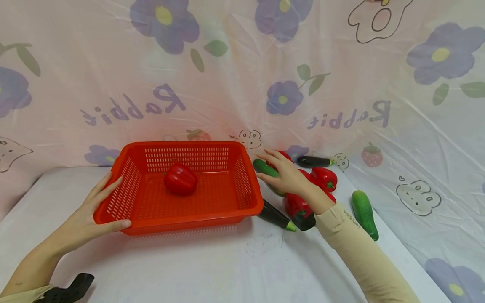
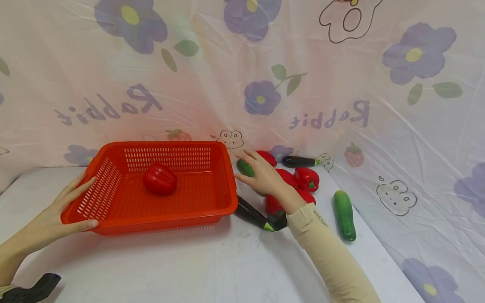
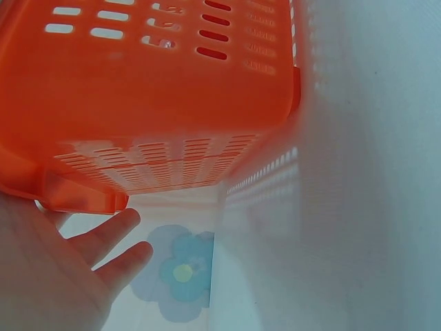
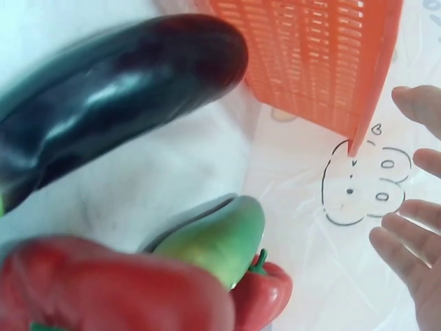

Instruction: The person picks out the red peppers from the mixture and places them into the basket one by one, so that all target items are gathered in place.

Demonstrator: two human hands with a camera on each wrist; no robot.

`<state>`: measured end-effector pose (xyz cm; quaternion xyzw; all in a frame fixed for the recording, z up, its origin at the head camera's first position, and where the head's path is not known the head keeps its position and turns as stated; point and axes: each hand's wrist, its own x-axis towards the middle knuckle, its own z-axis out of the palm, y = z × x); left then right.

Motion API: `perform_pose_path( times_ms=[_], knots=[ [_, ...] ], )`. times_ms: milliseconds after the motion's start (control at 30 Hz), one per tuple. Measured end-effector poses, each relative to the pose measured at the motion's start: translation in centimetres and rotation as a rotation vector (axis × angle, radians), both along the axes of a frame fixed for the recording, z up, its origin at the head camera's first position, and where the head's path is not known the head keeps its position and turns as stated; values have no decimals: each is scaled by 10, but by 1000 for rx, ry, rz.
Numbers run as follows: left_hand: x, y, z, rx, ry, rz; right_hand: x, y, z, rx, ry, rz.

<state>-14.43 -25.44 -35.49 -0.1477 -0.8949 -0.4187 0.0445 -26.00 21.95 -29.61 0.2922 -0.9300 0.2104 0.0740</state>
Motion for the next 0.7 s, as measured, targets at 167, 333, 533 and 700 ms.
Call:
perform_pose_path(
  times_ms=[167,333,533,700],
  knots=[
    [0,0,0,10,3,-6,0,11,-3,-2,4,-4],
    [0,0,0,13,-2,-8,1,19,-3,-12,-9,1],
    [1,-1,0,0,-16,-1,3,30,-7,13,-13,-15],
    [0,-1,1,8,-9,-6,3,39,-12,19,-25,-28]
  ],
)
